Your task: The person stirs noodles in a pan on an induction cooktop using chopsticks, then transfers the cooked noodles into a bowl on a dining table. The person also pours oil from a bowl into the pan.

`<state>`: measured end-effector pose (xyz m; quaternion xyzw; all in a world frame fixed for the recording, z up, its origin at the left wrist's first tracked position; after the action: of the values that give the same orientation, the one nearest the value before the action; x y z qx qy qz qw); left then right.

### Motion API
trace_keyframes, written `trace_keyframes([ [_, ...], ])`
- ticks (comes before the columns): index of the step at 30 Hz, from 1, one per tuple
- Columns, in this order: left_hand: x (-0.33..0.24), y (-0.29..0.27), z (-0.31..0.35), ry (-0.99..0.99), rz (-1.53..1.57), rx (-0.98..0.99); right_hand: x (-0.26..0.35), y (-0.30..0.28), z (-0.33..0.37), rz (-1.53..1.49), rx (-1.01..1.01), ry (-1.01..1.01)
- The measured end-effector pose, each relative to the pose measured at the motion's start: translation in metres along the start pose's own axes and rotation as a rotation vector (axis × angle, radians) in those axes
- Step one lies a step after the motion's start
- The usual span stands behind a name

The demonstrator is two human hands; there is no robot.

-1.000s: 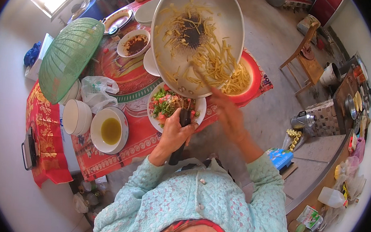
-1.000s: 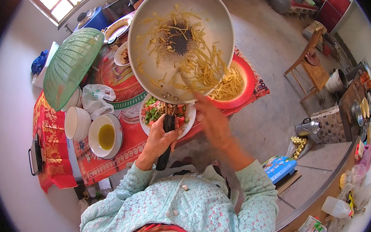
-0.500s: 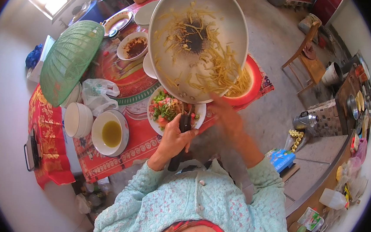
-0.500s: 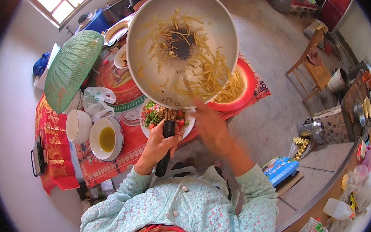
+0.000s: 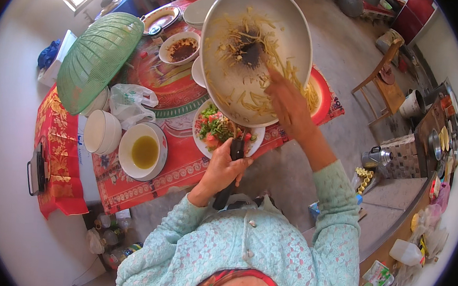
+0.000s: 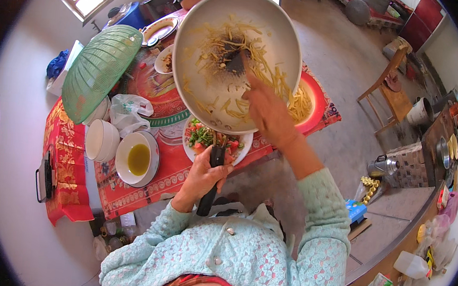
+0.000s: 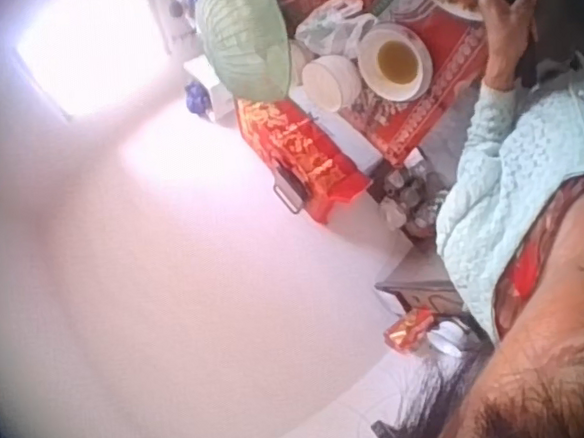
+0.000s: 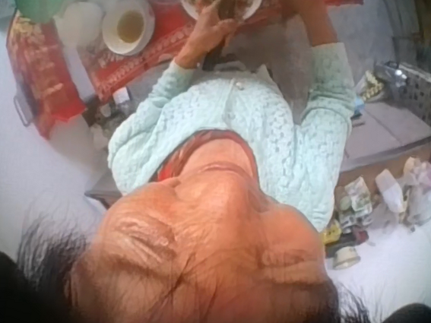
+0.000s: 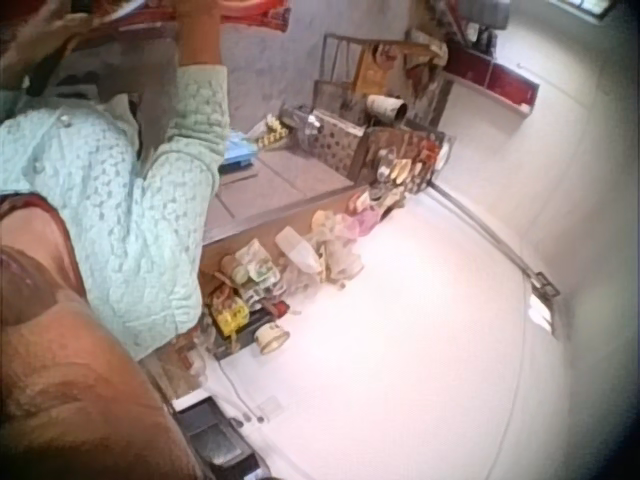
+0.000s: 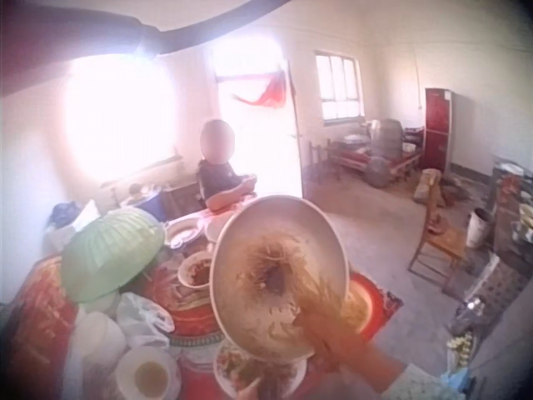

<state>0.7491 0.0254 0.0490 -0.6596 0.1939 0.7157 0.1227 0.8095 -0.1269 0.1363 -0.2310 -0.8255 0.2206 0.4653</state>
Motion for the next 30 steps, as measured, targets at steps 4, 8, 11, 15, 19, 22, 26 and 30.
trace_keyframes([
  [4,0.002,0.000,0.003,-0.002,0.043,0.006,0.054,0.027,0.038,0.036,0.040,-0.309],
  [8,0.001,0.003,0.004,-0.020,0.017,0.034,0.020,0.008,-0.001,0.099,-0.016,-0.165],
  [11,0.004,-0.002,0.010,-0.025,0.013,0.018,0.011,0.025,0.006,-0.229,0.106,0.131],
  [15,0.002,0.003,0.008,-0.023,0.052,0.034,0.043,0.022,0.022,0.048,-0.025,-0.314],
  [19,0.001,0.000,0.008,-0.040,0.086,0.017,0.035,0.010,-0.020,-0.001,0.020,-0.122],
  [22,0.001,-0.007,0.009,0.015,0.051,-0.024,0.056,0.027,0.004,0.000,-0.043,-0.329],
  [26,-0.006,-0.012,0.009,0.006,0.048,-0.014,0.064,0.028,-0.007,-0.049,-0.008,-0.330],
  [30,-0.006,-0.011,0.007,-0.011,0.149,-0.034,0.053,0.032,-0.037,-0.013,0.018,-0.257],
])
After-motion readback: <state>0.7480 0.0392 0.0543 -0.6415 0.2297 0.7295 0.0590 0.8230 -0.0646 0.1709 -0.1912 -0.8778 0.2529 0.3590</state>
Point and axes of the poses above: each hand's wrist, its own z-axis away from the middle knuckle, its own y-axis out of the palm, x = y × z, the point moved 9 cm from there along -z, towards the middle knuckle, and after that the axes turned 11 degrees about y, right-handed, at the moved point
